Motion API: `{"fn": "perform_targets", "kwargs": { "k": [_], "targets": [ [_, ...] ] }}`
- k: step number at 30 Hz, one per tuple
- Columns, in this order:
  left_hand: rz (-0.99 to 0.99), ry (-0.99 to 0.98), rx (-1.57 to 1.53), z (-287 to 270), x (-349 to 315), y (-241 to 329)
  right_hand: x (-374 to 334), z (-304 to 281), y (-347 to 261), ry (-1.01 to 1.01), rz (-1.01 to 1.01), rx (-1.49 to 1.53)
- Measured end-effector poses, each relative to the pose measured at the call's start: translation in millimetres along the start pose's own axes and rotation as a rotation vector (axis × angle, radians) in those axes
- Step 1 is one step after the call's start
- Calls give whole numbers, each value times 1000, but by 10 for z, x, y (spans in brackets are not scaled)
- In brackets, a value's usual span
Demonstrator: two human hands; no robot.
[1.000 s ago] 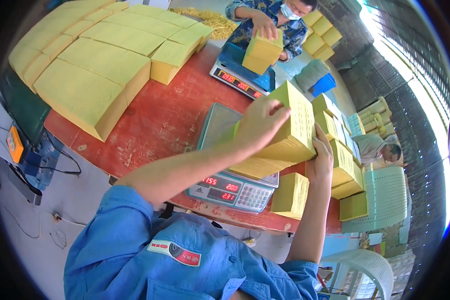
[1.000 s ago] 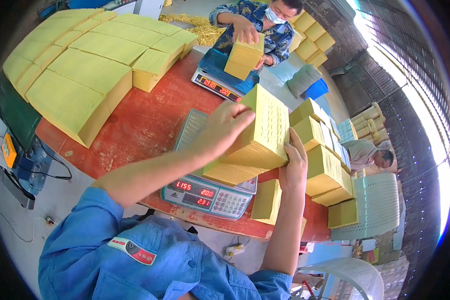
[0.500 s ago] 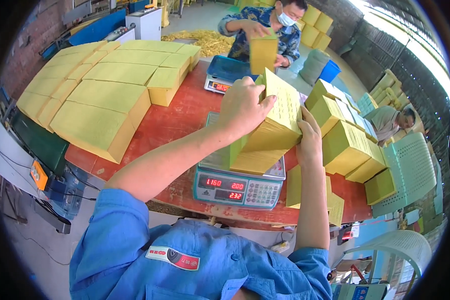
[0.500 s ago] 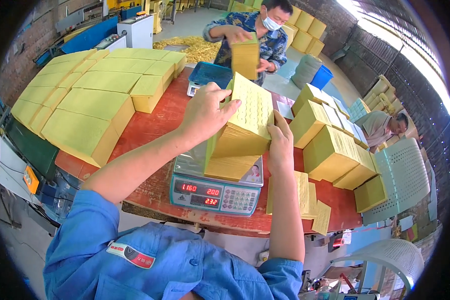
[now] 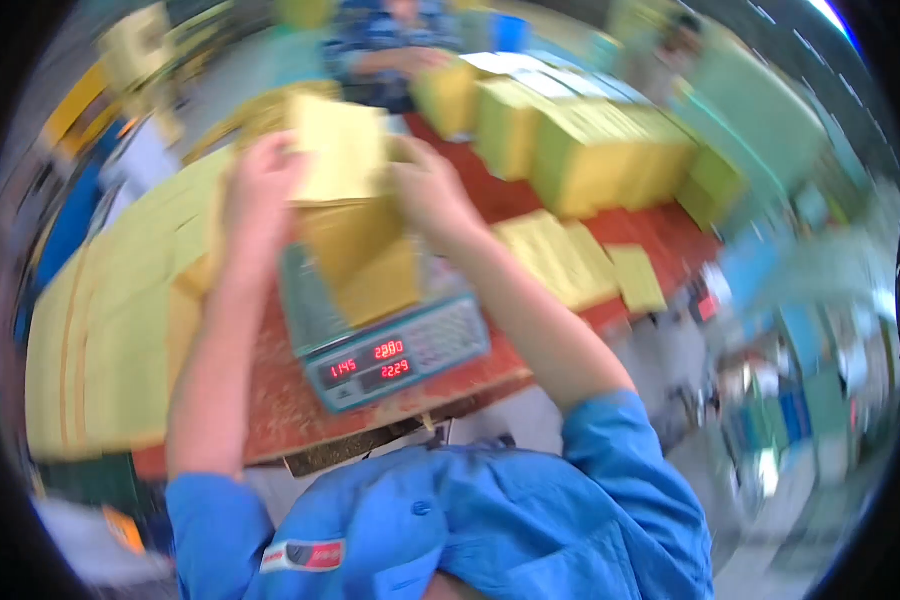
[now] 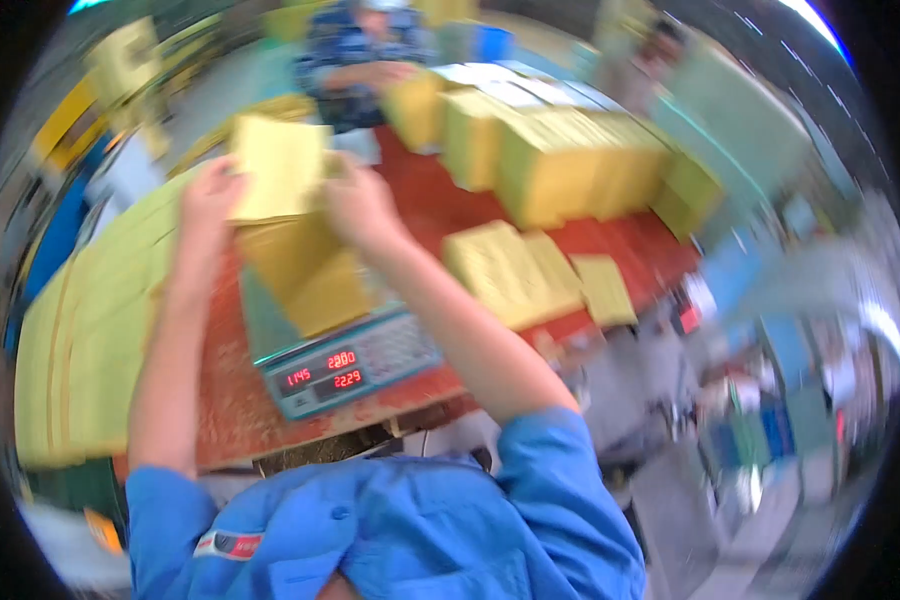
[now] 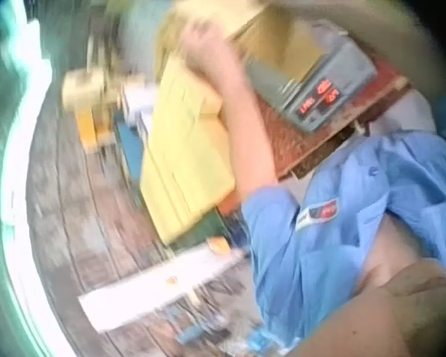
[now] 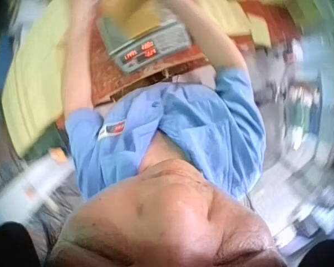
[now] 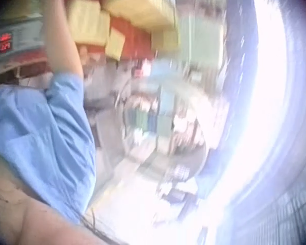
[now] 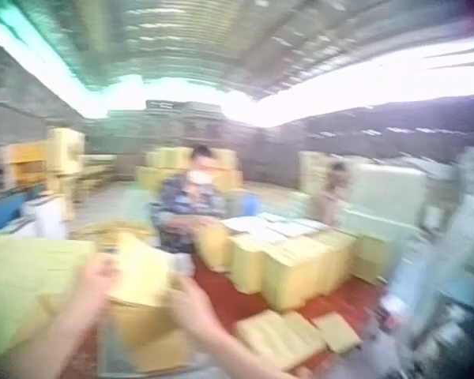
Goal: The recorder is weighing stacks of yellow paper on a digital scale in a factory setting.
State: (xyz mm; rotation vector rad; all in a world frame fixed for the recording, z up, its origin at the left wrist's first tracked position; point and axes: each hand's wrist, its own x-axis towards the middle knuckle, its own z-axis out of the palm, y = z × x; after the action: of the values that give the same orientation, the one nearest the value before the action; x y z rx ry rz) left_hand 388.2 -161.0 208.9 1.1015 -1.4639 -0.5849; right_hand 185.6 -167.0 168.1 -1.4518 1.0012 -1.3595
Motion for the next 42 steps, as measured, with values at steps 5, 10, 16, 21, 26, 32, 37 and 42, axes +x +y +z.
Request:
{"fn": "perform_targets", "kwargs": {
  "k": [5,10,16,21,26,32,37,42],
  "targets": [
    [19,1,-195,26,88,464,-80,-350,-142,252,-230,113],
    [128,-50,-365,1014,-408,1031,-956,-1131,-480,116,-153,453],
    [-143,-473,-447,2847,-1404,956,-1787,-2823,-223,480,33,155],
    [160,-1014,81,3688,-2266,200,-2374,-4489,626,626,384,73],
    [507,-944,201,3957,-2347,317,-2375,-4917,1152,505,460,-1],
    [603,-646,423,3620,-2038,509,-2415,-4936,1388,430,321,-1026],
    [409,-622,805,3296,-1693,280,-2650,-4853,1514,650,513,-436],
    [298,-730,843,3202,-1706,-305,-2593,-4837,1754,716,343,-350]
  ]
}}
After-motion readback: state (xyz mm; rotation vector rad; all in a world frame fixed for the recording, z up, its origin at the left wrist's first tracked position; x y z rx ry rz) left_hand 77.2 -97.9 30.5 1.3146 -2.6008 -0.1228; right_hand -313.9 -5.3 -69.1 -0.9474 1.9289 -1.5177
